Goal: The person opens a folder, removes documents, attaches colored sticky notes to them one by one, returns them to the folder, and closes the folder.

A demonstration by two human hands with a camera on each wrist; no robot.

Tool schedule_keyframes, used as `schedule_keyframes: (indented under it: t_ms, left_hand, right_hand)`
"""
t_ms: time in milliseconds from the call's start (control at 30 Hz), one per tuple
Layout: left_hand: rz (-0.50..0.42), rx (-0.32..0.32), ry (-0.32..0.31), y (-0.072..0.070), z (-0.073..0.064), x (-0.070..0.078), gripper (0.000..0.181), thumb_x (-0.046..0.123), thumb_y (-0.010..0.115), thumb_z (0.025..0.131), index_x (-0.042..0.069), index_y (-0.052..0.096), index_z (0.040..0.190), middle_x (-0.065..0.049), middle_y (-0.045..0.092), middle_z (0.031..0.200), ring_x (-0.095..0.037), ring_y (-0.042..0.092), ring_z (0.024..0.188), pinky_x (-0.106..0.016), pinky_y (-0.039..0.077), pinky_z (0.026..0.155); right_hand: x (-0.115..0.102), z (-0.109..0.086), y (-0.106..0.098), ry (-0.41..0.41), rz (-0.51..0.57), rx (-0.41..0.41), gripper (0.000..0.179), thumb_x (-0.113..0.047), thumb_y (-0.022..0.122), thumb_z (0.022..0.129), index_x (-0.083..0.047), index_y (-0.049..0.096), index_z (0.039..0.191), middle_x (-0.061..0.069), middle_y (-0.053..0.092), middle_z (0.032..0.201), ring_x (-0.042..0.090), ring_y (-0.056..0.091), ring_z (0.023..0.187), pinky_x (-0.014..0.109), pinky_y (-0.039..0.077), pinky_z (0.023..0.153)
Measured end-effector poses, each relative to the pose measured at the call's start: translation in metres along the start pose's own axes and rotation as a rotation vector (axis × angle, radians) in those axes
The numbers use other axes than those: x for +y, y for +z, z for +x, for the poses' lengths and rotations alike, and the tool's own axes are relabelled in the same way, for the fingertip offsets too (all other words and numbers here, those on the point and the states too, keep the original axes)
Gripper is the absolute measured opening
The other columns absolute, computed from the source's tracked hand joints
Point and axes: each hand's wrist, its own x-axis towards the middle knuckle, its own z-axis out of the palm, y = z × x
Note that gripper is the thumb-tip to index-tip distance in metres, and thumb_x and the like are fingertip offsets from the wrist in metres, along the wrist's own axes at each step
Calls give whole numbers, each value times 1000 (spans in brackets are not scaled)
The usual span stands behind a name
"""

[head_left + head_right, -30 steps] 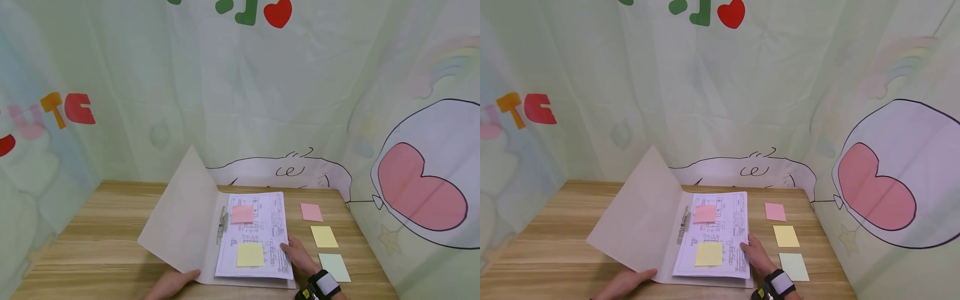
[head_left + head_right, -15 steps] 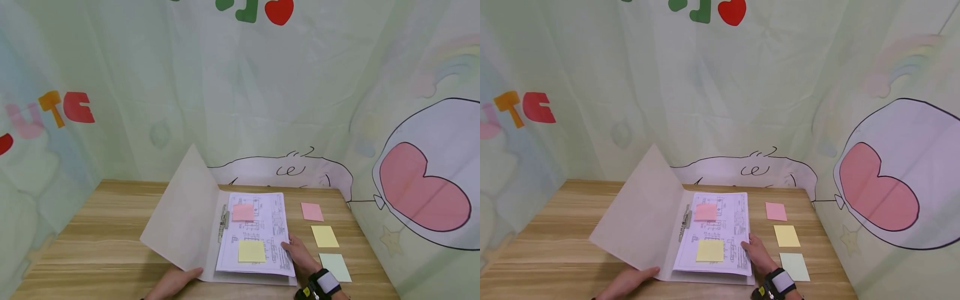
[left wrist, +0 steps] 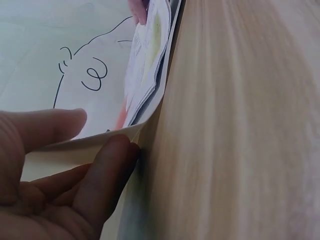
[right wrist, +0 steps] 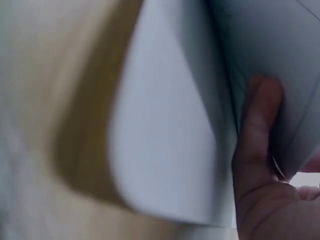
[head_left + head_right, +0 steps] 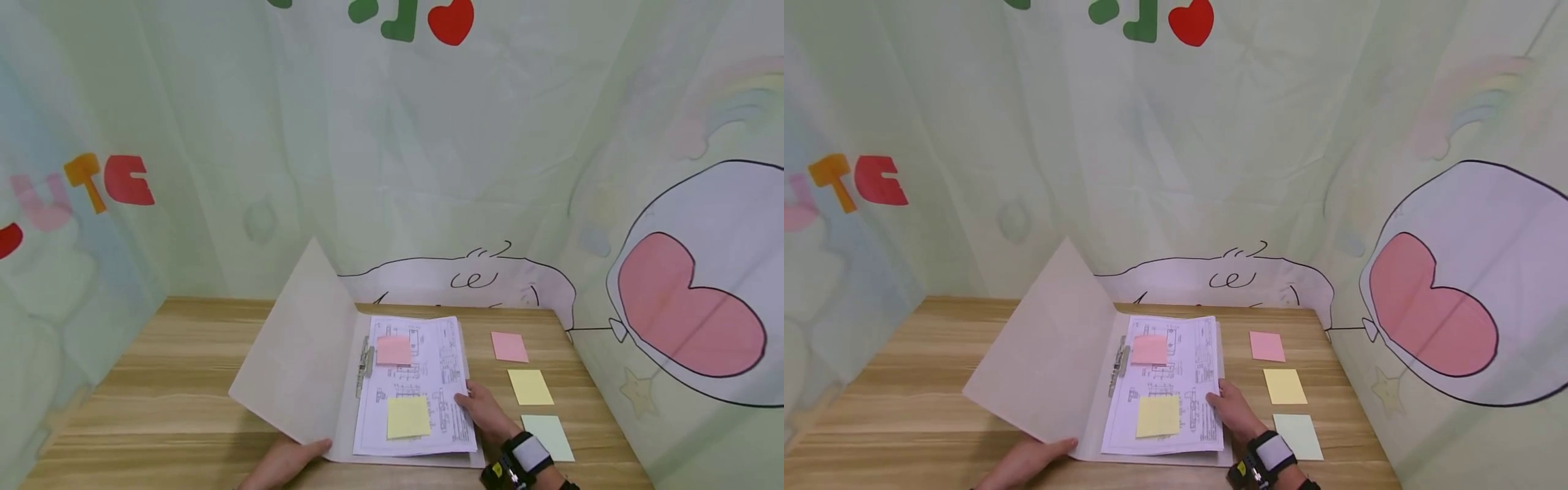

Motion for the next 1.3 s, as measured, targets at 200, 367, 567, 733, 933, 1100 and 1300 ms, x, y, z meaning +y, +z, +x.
schedule_keyframes:
  t_ms: [200, 367, 567, 733, 933, 1100, 1300]
  left_hand:
    - [-31, -88, 38, -3, -1, 2, 49, 14, 66, 88, -18, 48, 120, -25, 60, 115, -24, 57, 101, -28, 48, 80]
    - [-67, -218, 48, -9, -4, 0, 42, 15, 58, 94, -21, 47, 111, -20, 64, 96, -25, 63, 86, -35, 55, 69]
    - [161, -326, 68, -16, -9, 1, 36, 24, 53, 97, -4, 62, 75, -2, 60, 63, -11, 55, 57, -25, 47, 52]
    - [304, -456, 164, -13, -11, 8, 43, 29, 53, 96, 6, 58, 61, 8, 49, 55, -4, 40, 48, -20, 31, 44]
    - [317, -599, 220, 8, -20, 39, 36, 31, 55, 95, 15, 55, 63, 12, 40, 55, -2, 39, 50, -20, 31, 47]
    - [503, -492, 370, 30, -16, 76, 27, 32, 57, 93, 13, 69, 79, 12, 51, 63, -4, 46, 58, -24, 39, 56]
    - [802, -139, 387, 45, 0, 99, 26, 35, 60, 90, 11, 70, 89, -5, 65, 91, -29, 58, 94, -67, 22, 98]
  right_hand:
    - [-3, 1, -1, 19, -158, -18, 37, -8, 46, 97, 8, 44, 131, 9, 67, 92, 23, 66, 75, 33, 53, 65]
    - [-9, -2, 3, -2, -270, -24, 53, -3, 54, 92, 5, 33, 140, 9, 63, 101, 21, 62, 77, 34, 50, 69]
    - [-18, -8, 12, -4, -427, 58, 78, -3, 63, 85, 10, 15, 145, 26, 49, 128, 25, 59, 92, 47, 47, 86]
    - [-24, -11, 17, -8, -619, 141, 85, -7, 71, 80, 16, 18, 142, 35, 30, 142, 39, 43, 122, 56, 31, 101]
    - [-26, -14, 20, -62, -820, 160, 73, -14, 80, 71, 10, 47, 131, 32, 44, 129, 38, 50, 110, 56, 40, 93]
    - [-23, -14, 21, -112, -945, 139, 62, -18, 83, 68, 6, 58, 120, 27, 49, 122, 38, 48, 106, 52, 44, 89]
    - [-20, -10, 23, -127, -1066, 110, 49, -23, 82, 70, 2, 65, 109, 19, 56, 113, 34, 50, 99, 48, 46, 86]
